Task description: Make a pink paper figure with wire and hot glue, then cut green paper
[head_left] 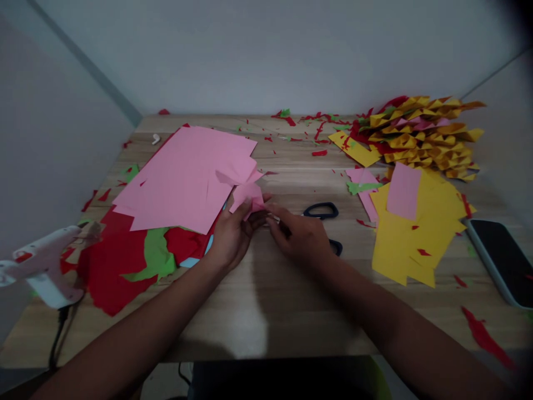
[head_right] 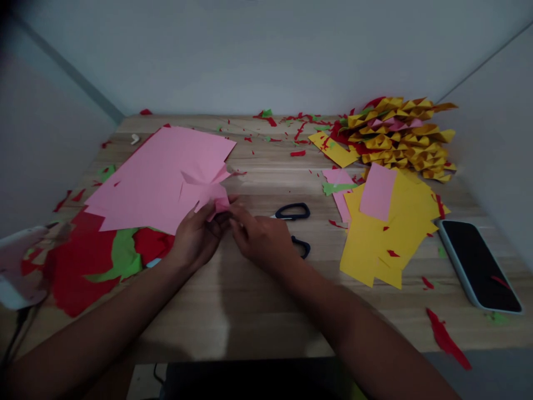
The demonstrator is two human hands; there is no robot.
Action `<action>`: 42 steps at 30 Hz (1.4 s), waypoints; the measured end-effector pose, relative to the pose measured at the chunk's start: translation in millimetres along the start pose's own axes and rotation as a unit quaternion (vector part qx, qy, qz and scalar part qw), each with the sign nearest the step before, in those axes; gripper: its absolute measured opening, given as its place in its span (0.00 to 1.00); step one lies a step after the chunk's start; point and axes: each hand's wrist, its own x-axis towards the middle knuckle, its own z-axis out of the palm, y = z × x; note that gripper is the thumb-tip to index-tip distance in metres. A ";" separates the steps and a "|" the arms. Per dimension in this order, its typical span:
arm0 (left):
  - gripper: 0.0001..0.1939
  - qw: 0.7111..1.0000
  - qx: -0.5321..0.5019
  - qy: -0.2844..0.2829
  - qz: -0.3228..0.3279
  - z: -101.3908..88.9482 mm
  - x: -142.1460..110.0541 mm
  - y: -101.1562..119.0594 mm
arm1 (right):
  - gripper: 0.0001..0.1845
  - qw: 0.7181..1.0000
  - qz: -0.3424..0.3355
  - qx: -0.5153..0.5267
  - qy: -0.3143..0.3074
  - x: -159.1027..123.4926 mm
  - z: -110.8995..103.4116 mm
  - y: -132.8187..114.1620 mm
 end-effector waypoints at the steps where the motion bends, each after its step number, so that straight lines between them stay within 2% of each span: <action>1: 0.12 1.000 0.004 -0.009 0.004 0.0 -0.1 -0.5 | 0.18 1.000 0.009 0.012 0.028 1.2 -0.9 2.4; 5: 0.13 0.999 0.024 -0.040 0.010 1.9 -1.7 -2.7 | 0.13 0.995 0.020 0.021 0.091 5.1 -3.1 11.7; 15: 0.11 0.999 0.037 -0.034 -0.002 -0.5 -2.1 -9.2 | 0.14 0.997 -0.029 -0.045 0.060 5.5 -2.5 15.4; 20: 0.14 0.998 0.059 -0.020 -0.007 -2.1 -1.5 -10.6 | 0.15 0.996 -0.029 -0.068 0.049 6.6 -4.0 16.6; 27: 0.12 0.999 0.039 -0.006 0.008 -0.8 -0.5 -10.2 | 0.15 0.997 -0.026 -0.070 0.033 5.1 -1.8 14.7; 37: 0.12 0.998 0.056 0.006 -0.001 -2.7 -1.1 -11.3 | 0.18 0.987 -0.063 -0.137 0.051 4.4 -3.5 11.2; 42: 0.13 0.999 0.048 0.005 0.000 -0.1 -0.8 -9.2 | 0.18 0.988 -0.051 -0.135 0.049 5.4 -2.4 11.7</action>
